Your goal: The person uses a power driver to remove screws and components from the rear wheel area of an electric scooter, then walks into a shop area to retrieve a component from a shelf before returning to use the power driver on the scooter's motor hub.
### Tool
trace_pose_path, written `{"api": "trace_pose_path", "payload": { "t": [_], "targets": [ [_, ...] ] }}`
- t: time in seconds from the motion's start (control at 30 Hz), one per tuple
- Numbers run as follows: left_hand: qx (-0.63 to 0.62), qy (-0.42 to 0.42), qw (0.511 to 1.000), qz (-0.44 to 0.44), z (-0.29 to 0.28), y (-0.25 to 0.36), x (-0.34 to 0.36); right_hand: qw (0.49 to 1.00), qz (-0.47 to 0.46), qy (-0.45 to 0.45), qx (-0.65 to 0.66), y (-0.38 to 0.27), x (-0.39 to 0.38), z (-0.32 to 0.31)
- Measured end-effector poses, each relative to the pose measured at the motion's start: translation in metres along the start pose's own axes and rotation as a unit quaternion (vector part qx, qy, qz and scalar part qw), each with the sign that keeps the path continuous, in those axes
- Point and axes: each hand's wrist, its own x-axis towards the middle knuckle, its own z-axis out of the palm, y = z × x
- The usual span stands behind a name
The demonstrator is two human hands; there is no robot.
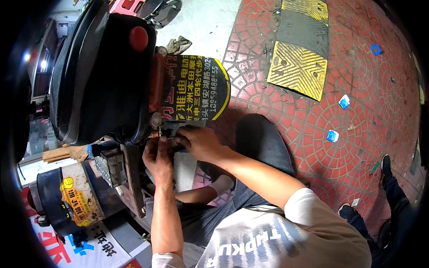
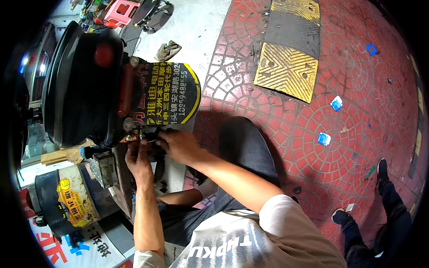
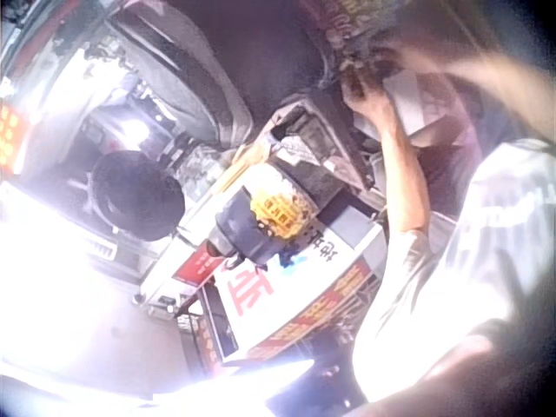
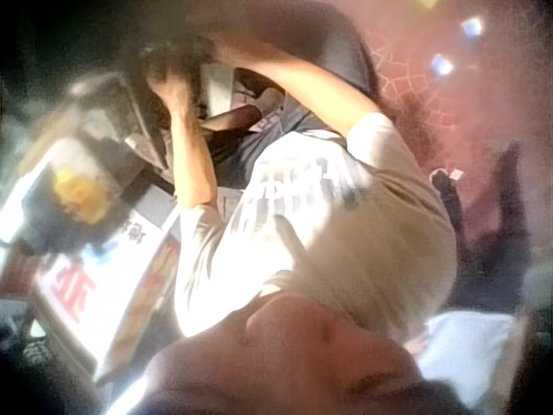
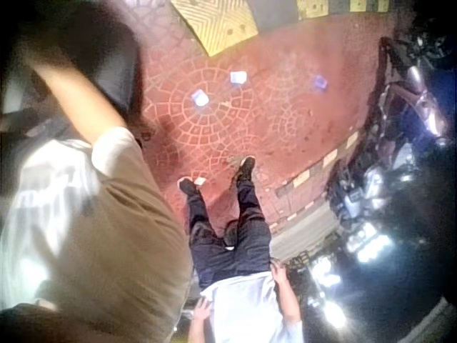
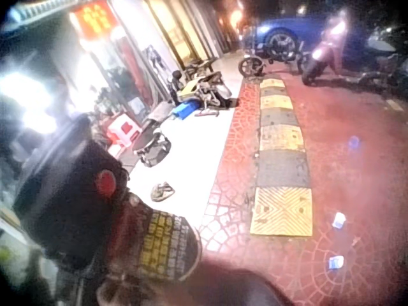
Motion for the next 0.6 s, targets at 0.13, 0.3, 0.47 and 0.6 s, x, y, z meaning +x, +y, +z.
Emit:
{"api": "trace_pose_path", "payload": {
  "t": [0.13,0.3,0.47,0.6],
  "targets": [
    [0.021,-0.006,0.999,0.035,-0.001,-0.007,0.005,0.999,0.022,-0.013,0.032,0.004,0.004,0.01],
    [0.048,-0.002,0.997,0.058,0.003,0.0,0.009,0.998,0.038,-0.024,0.05,0.007,0.009,0.017],
    [0.004,-0.025,1.0,-0.012,-0.007,-0.006,0.011,0.999,0.024,-0.019,0.019,0.007,0.005,0.006],
    [-0.01,-0.029,0.999,-0.024,-0.008,-0.009,0.016,1.0,0.016,-0.018,-0.007,0.008,0.007,0.004]
  ]
}}
